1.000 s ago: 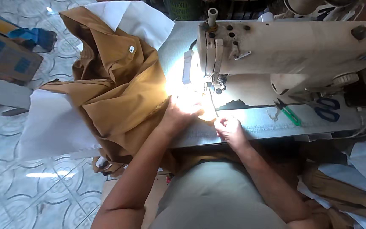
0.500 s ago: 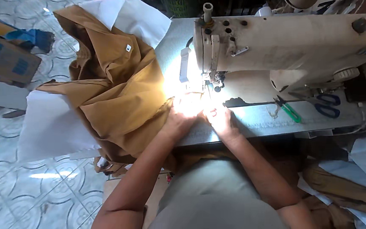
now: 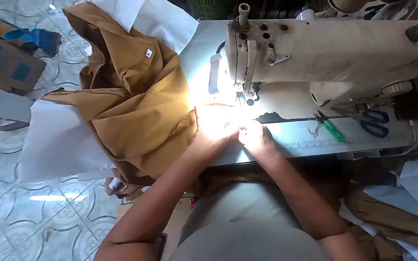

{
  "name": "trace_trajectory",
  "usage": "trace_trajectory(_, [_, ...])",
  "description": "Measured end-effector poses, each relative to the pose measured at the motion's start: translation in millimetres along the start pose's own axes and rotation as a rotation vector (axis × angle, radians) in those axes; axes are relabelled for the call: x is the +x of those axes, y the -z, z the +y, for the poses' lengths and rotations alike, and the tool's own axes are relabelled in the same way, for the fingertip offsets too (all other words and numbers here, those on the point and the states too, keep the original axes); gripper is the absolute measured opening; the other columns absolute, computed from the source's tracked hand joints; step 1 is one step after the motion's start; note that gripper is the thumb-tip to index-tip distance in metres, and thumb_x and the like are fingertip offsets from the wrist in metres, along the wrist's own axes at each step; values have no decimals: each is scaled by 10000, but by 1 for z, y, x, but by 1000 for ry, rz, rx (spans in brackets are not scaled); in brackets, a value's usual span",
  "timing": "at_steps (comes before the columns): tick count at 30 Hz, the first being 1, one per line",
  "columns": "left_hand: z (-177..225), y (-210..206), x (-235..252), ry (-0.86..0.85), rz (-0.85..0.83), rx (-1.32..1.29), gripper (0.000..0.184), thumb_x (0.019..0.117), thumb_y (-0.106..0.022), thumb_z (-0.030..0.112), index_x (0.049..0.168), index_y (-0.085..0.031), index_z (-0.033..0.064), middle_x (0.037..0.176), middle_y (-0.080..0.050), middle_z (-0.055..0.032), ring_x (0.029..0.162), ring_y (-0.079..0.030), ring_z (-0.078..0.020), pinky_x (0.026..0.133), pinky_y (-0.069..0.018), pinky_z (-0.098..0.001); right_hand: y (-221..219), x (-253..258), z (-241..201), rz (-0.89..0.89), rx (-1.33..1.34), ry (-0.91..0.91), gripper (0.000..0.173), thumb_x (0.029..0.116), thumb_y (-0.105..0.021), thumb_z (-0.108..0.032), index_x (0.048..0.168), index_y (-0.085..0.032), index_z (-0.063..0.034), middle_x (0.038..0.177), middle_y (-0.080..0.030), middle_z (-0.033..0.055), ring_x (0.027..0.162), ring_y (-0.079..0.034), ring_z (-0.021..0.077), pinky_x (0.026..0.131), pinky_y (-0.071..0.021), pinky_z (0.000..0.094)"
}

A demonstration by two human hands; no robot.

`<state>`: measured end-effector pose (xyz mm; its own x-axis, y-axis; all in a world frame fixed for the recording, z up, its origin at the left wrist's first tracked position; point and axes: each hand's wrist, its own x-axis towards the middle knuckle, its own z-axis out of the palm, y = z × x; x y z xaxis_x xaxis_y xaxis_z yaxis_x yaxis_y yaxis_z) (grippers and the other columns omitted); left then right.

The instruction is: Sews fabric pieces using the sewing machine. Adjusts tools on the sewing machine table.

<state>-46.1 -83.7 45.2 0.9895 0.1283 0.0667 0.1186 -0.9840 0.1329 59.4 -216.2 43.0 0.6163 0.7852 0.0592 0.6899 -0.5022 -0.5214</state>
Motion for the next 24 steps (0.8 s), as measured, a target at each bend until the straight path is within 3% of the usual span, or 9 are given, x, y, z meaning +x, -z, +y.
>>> trace_trajectory(4, [-1, 0, -3, -2, -17, 8, 312, 1003, -580, 47, 1221, -721, 222, 1254, -667, -132, 1290, -541, -451, 1034, -185, -861, -8, -4, 8, 63, -6, 61, 110, 925, -667, -76, 962, -752, -16, 888, -713, 157, 821, -726, 285, 731, -607, 437])
trace_trajectory(9, [-4, -3, -4, -15, 23, -14, 319, 994, -584, 25, 1207, -729, 213, 1256, -671, -145, 1270, -557, -459, 1024, -218, -857, -17, -9, 12, 138, -38, 134, 169, 916, -672, -74, 1042, -780, -44, 1090, -709, 180, 1009, -705, 323, 885, -591, 430])
trace_trajectory(13, [-12, -5, 1, -6, 50, -71, 301, 1015, -567, 50, 1235, -718, 187, 1257, -667, -137, 1270, -566, -423, 1067, -189, -834, -26, 1, 18, 220, -61, 206, 174, 904, -656, -57, 1026, -777, -31, 1064, -741, 160, 1033, -710, 333, 907, -579, 441])
trace_trajectory(15, [-17, -5, 9, -15, 115, -83, 245, 1016, -583, 86, 1190, -734, 168, 1215, -689, -120, 1232, -588, -397, 1095, -193, -796, -30, 9, 20, 251, -66, 218, 168, 910, -643, -52, 1012, -774, -25, 1058, -743, 157, 1063, -699, 343, 919, -572, 451])
trace_trajectory(19, [-31, -8, 30, -57, 237, -21, 214, 1007, -598, 109, 1112, -755, 210, 1133, -694, -76, 1157, -606, -365, 1002, -299, -776, -21, 22, 15, 197, -65, 163, 176, 945, -635, -72, 1068, -745, -12, 1119, -712, 182, 1099, -673, 359, 920, -565, 480])
trace_trajectory(21, [-37, -10, 36, -34, 223, -5, 235, 1026, -575, 130, 1136, -751, 240, 1142, -690, -67, 1156, -607, -359, 1001, -299, -785, -17, 30, 12, 169, -46, 119, 203, 960, -629, -75, 1125, -733, -16, 1159, -697, 189, 1107, -666, 362, 901, -566, 489])
trace_trajectory(23, [-42, -12, 40, -26, 201, -14, 316, 1012, -554, 58, 1165, -750, 253, 1157, -690, -75, 1162, -614, -368, 1023, -241, -828, -18, 37, 15, 166, -35, 115, 206, 952, -645, -82, 1132, -738, -45, 1192, -690, 168, 1123, -655, 352, 911, -562, 486])
trace_trajectory(24, [-45, -14, 43, -27, 197, -4, 329, 1011, -547, 54, 1170, -743, 265, 1154, -691, -67, 1146, -624, -355, 1007, -285, -803, -19, 39, 16, 167, -32, 122, 197, 950, -656, -94, 1124, -738, -53, 1192, -686, 164, 1122, -653, 349, 910, -563, 486])
